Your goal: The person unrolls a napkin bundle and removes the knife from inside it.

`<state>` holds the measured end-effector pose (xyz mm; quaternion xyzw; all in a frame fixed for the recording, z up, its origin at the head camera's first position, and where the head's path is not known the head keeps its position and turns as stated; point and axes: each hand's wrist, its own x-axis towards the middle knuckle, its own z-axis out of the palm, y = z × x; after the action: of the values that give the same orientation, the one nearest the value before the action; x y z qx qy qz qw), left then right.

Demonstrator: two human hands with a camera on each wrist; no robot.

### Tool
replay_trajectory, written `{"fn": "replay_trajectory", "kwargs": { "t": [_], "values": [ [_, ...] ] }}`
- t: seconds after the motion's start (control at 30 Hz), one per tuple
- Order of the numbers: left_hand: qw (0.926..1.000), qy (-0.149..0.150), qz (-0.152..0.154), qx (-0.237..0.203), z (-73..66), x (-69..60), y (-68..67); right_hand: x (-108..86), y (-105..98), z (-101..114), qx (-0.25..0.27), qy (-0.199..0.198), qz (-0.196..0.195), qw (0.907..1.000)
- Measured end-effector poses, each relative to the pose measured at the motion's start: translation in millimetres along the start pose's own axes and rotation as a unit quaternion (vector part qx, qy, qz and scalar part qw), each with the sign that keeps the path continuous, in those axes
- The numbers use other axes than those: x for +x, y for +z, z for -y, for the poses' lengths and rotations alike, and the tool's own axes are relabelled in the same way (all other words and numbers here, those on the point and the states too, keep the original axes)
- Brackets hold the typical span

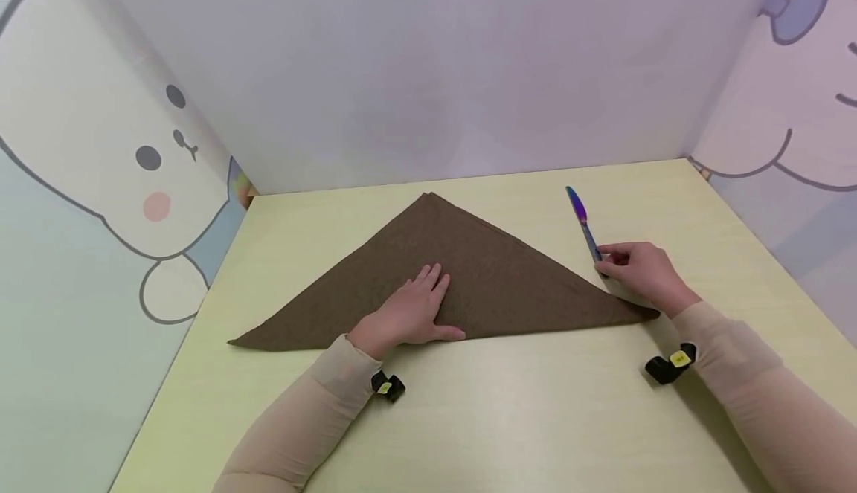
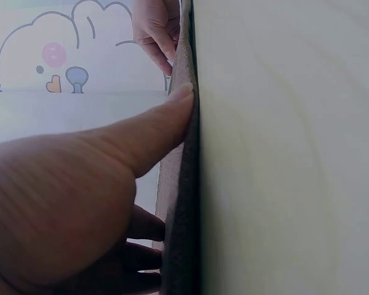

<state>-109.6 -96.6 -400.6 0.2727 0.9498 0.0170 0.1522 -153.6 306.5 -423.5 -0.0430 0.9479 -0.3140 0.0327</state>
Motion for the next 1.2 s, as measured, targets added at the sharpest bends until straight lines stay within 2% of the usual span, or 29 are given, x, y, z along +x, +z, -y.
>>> {"fn": "replay_trajectory", "kwargs": {
  "t": [0.6, 1.03, 1.2],
  "values": [
    [1.0, 0.001, -0.005, 0.002, -1.0, -0.4, 3.2, -3.0, 0.4, -2.1, 0.001, -0.004, -0.006, 1.0],
    [1.0, 0.001, -0.002, 0.002, -0.8, 3.2, -1.1, 0.1, -0.4, -4.0, 0.004, -0.008, -0.005, 0.9999],
    [0.9999, 0.008, -0.005, -0.005, 4.5, 2.6, -3.4, 1.5, -2.3, -1.7, 0.019, -0.001, 0.004, 0.9998]
  ]
}}
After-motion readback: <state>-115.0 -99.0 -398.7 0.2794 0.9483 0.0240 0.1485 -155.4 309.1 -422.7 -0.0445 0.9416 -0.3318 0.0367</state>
